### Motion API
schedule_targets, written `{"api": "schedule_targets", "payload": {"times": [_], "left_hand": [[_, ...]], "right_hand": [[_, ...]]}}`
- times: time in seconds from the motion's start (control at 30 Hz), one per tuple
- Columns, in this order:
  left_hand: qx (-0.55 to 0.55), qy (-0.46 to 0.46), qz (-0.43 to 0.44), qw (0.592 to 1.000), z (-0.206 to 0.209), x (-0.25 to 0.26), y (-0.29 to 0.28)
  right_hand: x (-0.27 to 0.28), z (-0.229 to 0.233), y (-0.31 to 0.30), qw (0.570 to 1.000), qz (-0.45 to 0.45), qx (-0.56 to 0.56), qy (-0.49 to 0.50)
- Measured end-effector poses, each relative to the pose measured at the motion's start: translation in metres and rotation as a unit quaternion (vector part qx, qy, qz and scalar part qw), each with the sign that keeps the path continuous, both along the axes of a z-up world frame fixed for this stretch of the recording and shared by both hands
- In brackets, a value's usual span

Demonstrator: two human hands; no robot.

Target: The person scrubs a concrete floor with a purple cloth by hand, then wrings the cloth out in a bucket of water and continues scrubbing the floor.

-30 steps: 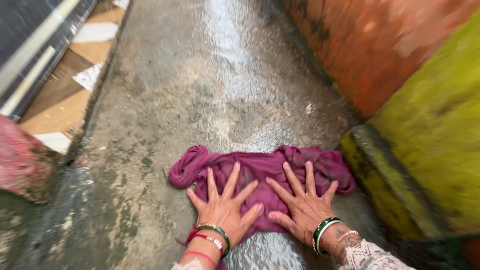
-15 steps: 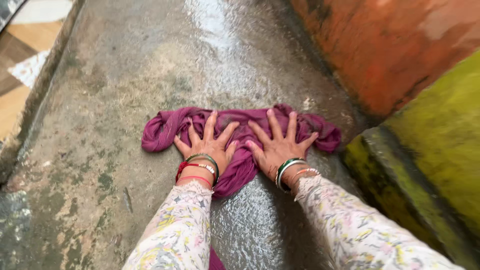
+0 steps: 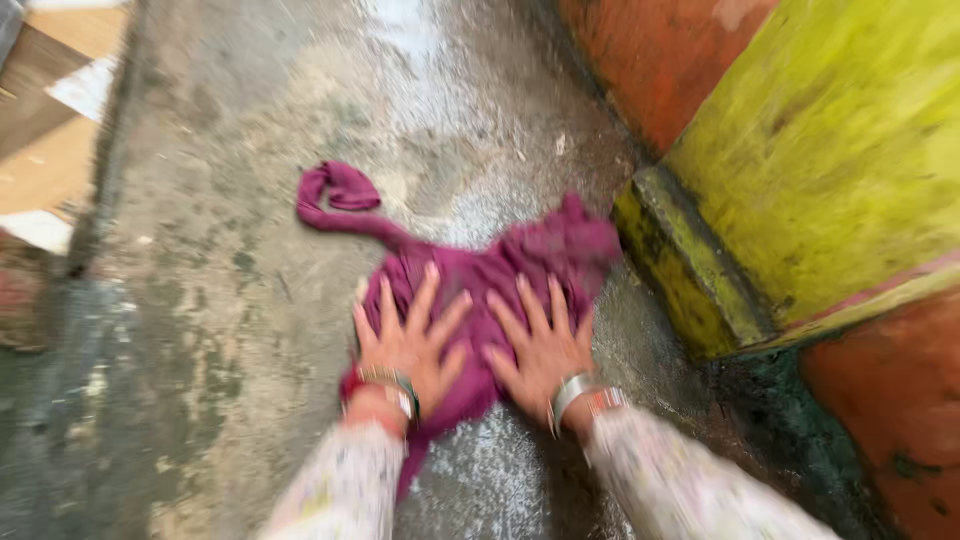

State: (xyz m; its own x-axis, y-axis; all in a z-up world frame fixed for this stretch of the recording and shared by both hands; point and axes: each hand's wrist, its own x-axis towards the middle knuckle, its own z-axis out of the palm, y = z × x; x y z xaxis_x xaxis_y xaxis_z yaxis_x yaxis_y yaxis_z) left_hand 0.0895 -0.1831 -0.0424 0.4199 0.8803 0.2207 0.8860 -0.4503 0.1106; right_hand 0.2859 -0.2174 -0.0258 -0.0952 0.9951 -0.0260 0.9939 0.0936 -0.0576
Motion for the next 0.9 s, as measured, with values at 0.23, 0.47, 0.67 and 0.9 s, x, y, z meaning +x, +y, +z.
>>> {"api": "schedule_targets", "payload": {"times": [0.23, 0.47, 0.67, 0.9], "left_hand": [[-0.214, 0.06, -0.049, 0.974, 0.045, -0.026, -0.098], [0.14, -0.182, -0.215, 0.949, -0.005, 0.036, -0.093], [-0.089, -0.138, -0.116, 0.98, -0.001, 0.085, 0.012], [-0.01, -0.061, 0.048, 0.997, -0.003, 0.066, 0.164]], "right_hand": [[0.001, 0.051, -0.094, 0.972, 0.096, -0.214, -0.018], [0.074, 0.002, -0.065, 0.957, -0.096, 0.184, 0.202], [0.093, -0.052, -0.055, 0.961, -0.073, 0.215, 0.159], [0.102, -0.071, -0.038, 0.984, -0.112, 0.135, -0.016]]}}
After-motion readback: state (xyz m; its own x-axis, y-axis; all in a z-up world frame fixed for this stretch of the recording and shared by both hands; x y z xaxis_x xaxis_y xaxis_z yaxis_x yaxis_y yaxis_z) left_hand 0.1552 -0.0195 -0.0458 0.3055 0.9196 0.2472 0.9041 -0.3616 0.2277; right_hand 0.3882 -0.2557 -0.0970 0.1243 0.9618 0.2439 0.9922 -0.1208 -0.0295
